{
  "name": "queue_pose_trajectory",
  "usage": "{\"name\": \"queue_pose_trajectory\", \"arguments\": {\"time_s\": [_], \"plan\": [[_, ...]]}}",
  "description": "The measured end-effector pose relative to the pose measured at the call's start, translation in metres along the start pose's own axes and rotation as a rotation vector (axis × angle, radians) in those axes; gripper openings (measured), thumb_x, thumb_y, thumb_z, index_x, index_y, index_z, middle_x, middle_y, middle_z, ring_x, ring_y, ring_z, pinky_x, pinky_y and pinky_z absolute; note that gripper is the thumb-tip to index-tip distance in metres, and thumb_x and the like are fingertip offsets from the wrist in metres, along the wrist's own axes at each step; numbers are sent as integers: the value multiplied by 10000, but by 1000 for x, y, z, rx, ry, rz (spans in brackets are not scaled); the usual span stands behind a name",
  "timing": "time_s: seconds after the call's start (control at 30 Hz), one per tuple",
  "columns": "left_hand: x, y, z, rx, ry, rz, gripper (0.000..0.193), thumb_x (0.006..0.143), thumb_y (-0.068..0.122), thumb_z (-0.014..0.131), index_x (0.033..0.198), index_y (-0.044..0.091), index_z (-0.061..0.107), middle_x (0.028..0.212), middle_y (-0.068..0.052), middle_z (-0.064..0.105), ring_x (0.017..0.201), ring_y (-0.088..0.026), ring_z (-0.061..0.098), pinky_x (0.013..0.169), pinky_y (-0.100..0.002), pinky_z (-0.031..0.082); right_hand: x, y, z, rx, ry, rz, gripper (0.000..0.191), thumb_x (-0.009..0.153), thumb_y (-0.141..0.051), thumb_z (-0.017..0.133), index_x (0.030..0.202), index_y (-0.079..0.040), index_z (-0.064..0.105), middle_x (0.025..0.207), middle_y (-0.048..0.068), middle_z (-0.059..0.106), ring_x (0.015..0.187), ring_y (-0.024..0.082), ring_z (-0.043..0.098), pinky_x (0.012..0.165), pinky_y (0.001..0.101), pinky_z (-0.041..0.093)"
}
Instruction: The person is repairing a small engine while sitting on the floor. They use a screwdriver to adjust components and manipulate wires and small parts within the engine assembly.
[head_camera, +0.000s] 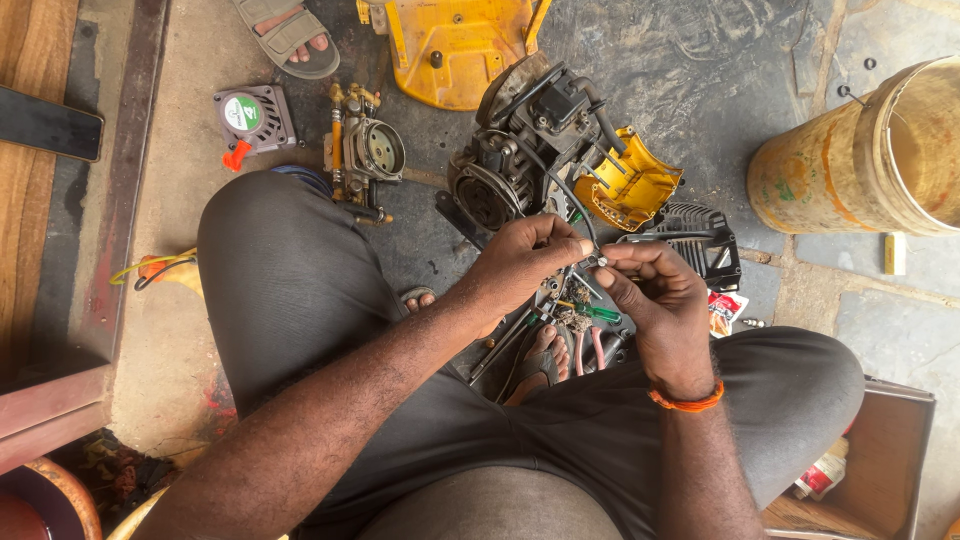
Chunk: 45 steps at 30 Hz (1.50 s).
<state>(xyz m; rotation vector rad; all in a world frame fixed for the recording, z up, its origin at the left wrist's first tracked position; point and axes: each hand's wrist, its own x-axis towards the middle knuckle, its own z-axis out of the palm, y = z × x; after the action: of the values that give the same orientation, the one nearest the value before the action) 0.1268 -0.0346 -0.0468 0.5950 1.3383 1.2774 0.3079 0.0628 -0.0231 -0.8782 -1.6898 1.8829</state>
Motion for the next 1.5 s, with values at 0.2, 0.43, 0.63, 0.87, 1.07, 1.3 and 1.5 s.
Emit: {"name": "queue_pose_trajectory", "arguments": {"time_s": [0.2,0.43,0.63,0.87,1.07,1.3,1.5], "plan": [[0,1,0,1,6,10,309,946,365,688,1035,69,688,842,3,625,812,-60,602,734,-262,537,-4,0,6,-131,-12,-90,221,941,20,744,1141,-2,653,1045,61,726,953,71,677,838,219,584],[-1,1,1,61,22,37,300,956,358,692,1030,67,695,826,18,591,766,-46,547,693,-251,504,-7,0,7,-232,0,-101,258,935,5,796,1152,-2,657,978,43,680,856,56,585,748,207,518],[1,1,1,29,18,24,282,945,355,690,1021,83,689,829,14,610,788,-56,573,727,-253,509,-5,-1,8,-130,-5,-103,228,952,13,732,1161,-7,642,1070,42,711,981,68,669,858,219,577],[0,1,3,106,-6,-2,298,922,369,718,990,80,695,841,14,578,841,-69,603,778,-283,534,-1,-2,4,6,23,-57,231,969,40,695,1194,-8,675,1140,70,724,1069,112,685,972,259,574],[1,-1,2,114,-17,38,297,917,364,730,977,75,693,833,15,570,828,-82,595,763,-294,528,-1,-1,3,32,30,-30,243,972,36,697,1210,-11,689,1144,72,730,1072,118,684,983,266,562],[3,-6,2,-9,6,-43,323,994,393,623,977,78,693,920,10,665,983,-56,617,911,-292,485,-3,-5,3,-42,46,-67,235,968,20,722,1199,-21,711,1142,66,737,1055,109,680,964,259,560],[4,-11,2,13,36,-164,305,1020,357,576,980,83,704,855,-6,613,826,-89,571,768,-311,502,-13,-12,15,-187,-48,-128,241,945,-11,745,1184,-41,731,1133,31,730,916,72,599,819,213,518]]}}
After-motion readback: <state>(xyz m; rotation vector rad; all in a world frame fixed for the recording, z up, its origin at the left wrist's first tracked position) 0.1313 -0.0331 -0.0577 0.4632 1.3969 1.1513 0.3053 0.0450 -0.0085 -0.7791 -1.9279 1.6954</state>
